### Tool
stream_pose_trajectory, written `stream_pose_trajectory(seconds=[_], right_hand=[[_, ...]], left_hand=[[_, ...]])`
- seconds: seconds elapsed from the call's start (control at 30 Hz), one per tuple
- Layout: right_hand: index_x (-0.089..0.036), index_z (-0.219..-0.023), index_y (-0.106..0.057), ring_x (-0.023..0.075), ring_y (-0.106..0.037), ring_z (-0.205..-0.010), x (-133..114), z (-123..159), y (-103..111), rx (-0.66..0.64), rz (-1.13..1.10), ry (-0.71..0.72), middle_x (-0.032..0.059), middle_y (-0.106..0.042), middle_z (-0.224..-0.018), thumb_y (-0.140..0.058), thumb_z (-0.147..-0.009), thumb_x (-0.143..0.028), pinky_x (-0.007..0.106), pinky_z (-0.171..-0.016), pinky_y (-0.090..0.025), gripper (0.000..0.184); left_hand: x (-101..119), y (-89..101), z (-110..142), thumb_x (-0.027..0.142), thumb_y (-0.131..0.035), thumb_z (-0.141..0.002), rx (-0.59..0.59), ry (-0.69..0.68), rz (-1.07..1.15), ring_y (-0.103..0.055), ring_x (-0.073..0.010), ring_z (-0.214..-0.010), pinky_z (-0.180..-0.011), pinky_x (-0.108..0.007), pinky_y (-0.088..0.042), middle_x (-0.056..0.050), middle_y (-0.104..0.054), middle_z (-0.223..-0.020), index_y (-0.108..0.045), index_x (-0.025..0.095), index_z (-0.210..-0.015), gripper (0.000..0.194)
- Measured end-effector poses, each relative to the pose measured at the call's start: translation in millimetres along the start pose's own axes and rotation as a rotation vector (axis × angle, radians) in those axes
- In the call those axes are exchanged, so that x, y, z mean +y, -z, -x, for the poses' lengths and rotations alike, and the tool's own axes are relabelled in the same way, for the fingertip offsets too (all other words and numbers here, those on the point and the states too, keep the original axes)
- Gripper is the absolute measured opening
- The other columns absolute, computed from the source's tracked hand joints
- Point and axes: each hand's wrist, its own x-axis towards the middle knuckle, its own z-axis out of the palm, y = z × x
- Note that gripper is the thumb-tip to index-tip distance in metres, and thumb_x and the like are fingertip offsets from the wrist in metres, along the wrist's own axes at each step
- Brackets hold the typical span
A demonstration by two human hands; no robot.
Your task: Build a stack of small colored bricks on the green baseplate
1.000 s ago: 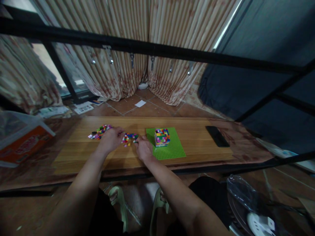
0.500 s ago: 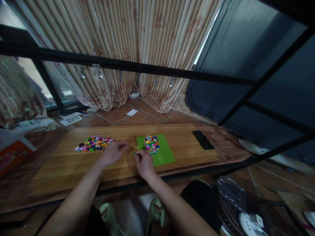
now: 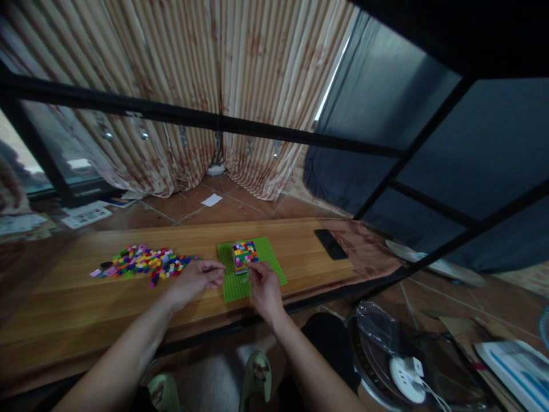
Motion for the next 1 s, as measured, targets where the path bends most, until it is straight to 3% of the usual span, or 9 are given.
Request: stream_pose_trajectory(seconds=[0.17, 0.33, 0.53, 1.0], right_hand=[[-0.017, -0.089, -0.073, 0.0187, -0.063, -0.073, 22.8, -36.8, 27.5, 0.085, 0.108, -0.045, 0.007, -0.068, -0.082, -0.053, -0.077, -0.028, 0.032, -0.069, -0.049, 0.026], [-0.017, -0.089, -0.071, 0.0164, -0.062, -0.064, 27.1, -59.3, 25.8, 0.012, 0.14, -0.072, 0.0032, -0.07, -0.071, -0.059, -0.071, -0.027, 0.029, -0.064, -0.048, 0.024], [-0.019, -0.071, -0.071, 0.0162, -0.062, -0.063, 20.9, -66.5, 24.4, -0.077, 0.186, -0.058, 0.0024, -0.071, -0.068, -0.062, -0.07, -0.028, 0.027, -0.06, -0.045, 0.013], [-0.018, -0.069, -0.071, 0.0151, -0.061, -0.061, 35.3, -69.0, 20.3, -0.085, 0.047, -0.094, 0.002, -0.07, -0.065, -0.07, -0.065, -0.036, 0.025, -0.058, -0.045, 0.019]], left_hand=[[-3.1, 1.5, -8.8, 0.029, -0.067, -0.063, 0.045, -0.05, -0.063, -0.056, -0.0105, -0.055, -0.053, -0.022, -0.043, 0.001, -0.063, -0.062, -0.067, 0.014, -0.076, 0.02], [-1.7, 0.8, -10.9, 0.035, -0.062, -0.066, 0.02, -0.102, -0.126, -0.055, -0.0103, -0.055, -0.052, -0.021, -0.039, 0.001, -0.061, -0.06, -0.066, 0.015, -0.073, 0.022], [-3.3, 2.6, -16.7, 0.037, -0.06, -0.066, 0.031, -0.135, -0.21, -0.057, -0.0128, -0.057, -0.055, -0.024, -0.041, 0.0, -0.063, -0.062, -0.067, 0.015, -0.077, 0.026], [-10.7, 9.8, -22.9, 0.037, -0.056, -0.071, 0.063, -0.213, -0.331, -0.06, -0.0151, -0.059, -0.058, -0.025, -0.043, 0.001, -0.065, -0.061, -0.067, 0.019, -0.079, 0.023]])
